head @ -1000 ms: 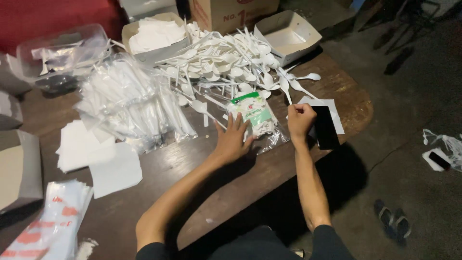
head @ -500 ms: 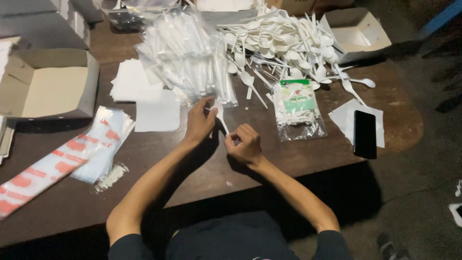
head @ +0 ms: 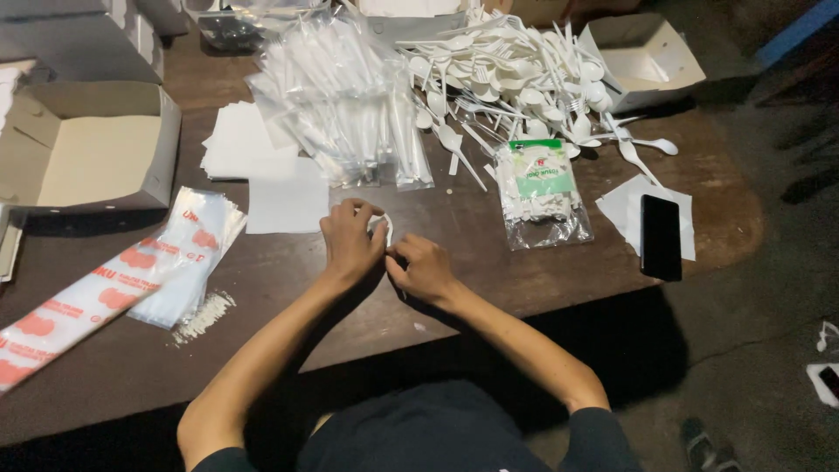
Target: The person packages plastic spoons into plastic sleeves. The person takes a white paper napkin, folds it into a narrow rectangle, and inserts it into a clear plastic sleeve alongside a white plastic spoon.
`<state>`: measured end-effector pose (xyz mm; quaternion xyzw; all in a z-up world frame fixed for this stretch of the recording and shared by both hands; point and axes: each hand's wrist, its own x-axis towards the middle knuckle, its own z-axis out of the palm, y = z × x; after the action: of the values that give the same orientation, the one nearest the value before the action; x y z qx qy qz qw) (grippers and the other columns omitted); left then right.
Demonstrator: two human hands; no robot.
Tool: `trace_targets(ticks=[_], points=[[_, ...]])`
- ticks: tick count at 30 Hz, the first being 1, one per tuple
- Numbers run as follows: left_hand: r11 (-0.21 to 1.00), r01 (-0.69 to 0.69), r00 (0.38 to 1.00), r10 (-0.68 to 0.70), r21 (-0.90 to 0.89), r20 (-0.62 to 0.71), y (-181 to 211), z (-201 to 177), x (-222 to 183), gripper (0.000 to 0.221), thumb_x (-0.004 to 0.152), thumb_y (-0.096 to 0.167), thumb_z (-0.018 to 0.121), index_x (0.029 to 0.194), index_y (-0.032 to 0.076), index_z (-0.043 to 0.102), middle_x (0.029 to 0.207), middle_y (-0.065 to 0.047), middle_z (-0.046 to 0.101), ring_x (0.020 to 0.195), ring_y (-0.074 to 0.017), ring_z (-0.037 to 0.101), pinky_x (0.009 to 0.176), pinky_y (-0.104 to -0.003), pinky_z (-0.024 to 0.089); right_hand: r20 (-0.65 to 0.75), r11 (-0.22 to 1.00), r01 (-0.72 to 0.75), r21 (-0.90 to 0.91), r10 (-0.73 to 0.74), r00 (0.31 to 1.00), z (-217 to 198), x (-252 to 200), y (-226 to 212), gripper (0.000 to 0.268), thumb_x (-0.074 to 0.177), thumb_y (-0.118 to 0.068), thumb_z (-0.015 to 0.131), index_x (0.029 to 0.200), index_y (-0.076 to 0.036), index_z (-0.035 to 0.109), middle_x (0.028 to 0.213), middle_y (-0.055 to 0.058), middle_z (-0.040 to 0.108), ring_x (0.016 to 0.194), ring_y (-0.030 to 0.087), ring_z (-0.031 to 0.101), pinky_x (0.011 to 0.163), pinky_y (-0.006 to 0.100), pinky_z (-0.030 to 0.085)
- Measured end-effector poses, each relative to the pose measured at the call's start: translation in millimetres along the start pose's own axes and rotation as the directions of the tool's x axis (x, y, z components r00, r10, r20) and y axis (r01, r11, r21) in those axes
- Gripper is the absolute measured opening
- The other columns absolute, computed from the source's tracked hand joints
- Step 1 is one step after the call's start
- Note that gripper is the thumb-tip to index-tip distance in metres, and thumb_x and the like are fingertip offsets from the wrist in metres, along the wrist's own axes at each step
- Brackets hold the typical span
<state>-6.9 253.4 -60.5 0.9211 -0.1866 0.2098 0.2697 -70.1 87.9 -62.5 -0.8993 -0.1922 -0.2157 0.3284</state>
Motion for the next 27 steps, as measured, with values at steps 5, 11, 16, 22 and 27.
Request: trace_targets(ticks=[5, 11, 16, 22, 27], points=[[0.999, -0.042, 0.998, 0.04, -0.03, -0.051, 24, 20, 23, 0.013, 0.084, 0.025, 0.075, 0.096, 0.025, 0.07, 0.112, -0.001, 0.06, 0.104, -0.0291, 0.058, 0.082, -0.045, 0.043, -0.223, 0.999, -0.037, -0.001, 0.036, 0.974, -28, 18, 22, 0.007, 0.082, -0.019, 0.08, 0.082, -0.016, 0.073, 0.069, 0.002, 0.064, 0.066, 0.024, 0.07, 0.058, 0.03, 0.056], [0.972, -0.218, 0.961, 0.229, -0.084, 0.156, 80, 67, 60, 0.055, 0.082, 0.028, 0.078, 0.131, 0.012, 0.058, 0.139, -0.023, 0.052, 0.131, -0.045, 0.05, 0.099, -0.058, 0.043, -0.414, 0.984, -0.176, -0.007, 0.157, 0.897, -77, 47, 83, 0.005, 0.084, -0.013, 0.08, 0.082, -0.013, 0.076, 0.073, 0.006, 0.069, 0.068, 0.025, 0.072, 0.059, 0.03, 0.056], [0.962, -0.255, 0.814, 0.271, -0.103, 0.515, 125, 62, 94, 0.089, 0.087, 0.036, 0.077, 0.156, -0.001, 0.034, 0.16, -0.038, 0.024, 0.149, -0.0587, 0.021, 0.116, -0.07, 0.023, -0.45, 0.948, -0.301, -0.098, 0.228, 0.863, -115, 68, 130, 0.004, 0.085, -0.016, 0.077, 0.082, -0.014, 0.077, 0.072, 0.004, 0.068, 0.066, 0.022, 0.07, 0.06, 0.031, 0.056], [0.968, -0.249, 0.67, 0.182, -0.013, 0.72, 126, 69, 119, 0.112, 0.083, 0.052, 0.08, 0.161, -0.002, 0.021, 0.166, -0.034, 0.011, 0.153, -0.0551, 0.004, 0.12, -0.072, 0.004, -0.28, 0.794, -0.467, -0.39, 0.381, 0.881, -134, 97, 200, 0.021, 0.091, -0.03, 0.072, 0.108, -0.018, 0.076, 0.105, 0.005, 0.069, 0.104, 0.031, 0.063, 0.092, 0.046, 0.045], [0.963, -0.269, 0.613, 0.193, -0.027, 0.766, 134, 68, 140, 0.122, 0.073, 0.047, 0.089, 0.162, 0.005, 0.019, 0.168, -0.03, 0.01, 0.154, -0.0532, 0.001, 0.119, -0.073, 0.001, -0.066, 0.685, -0.508, -0.523, 0.562, 0.825, -141, 130, 202, 0.042, 0.097, -0.024, 0.059, 0.137, -0.013, 0.064, 0.141, 0.012, 0.06, 0.132, 0.036, 0.05, 0.112, 0.055, 0.027]])
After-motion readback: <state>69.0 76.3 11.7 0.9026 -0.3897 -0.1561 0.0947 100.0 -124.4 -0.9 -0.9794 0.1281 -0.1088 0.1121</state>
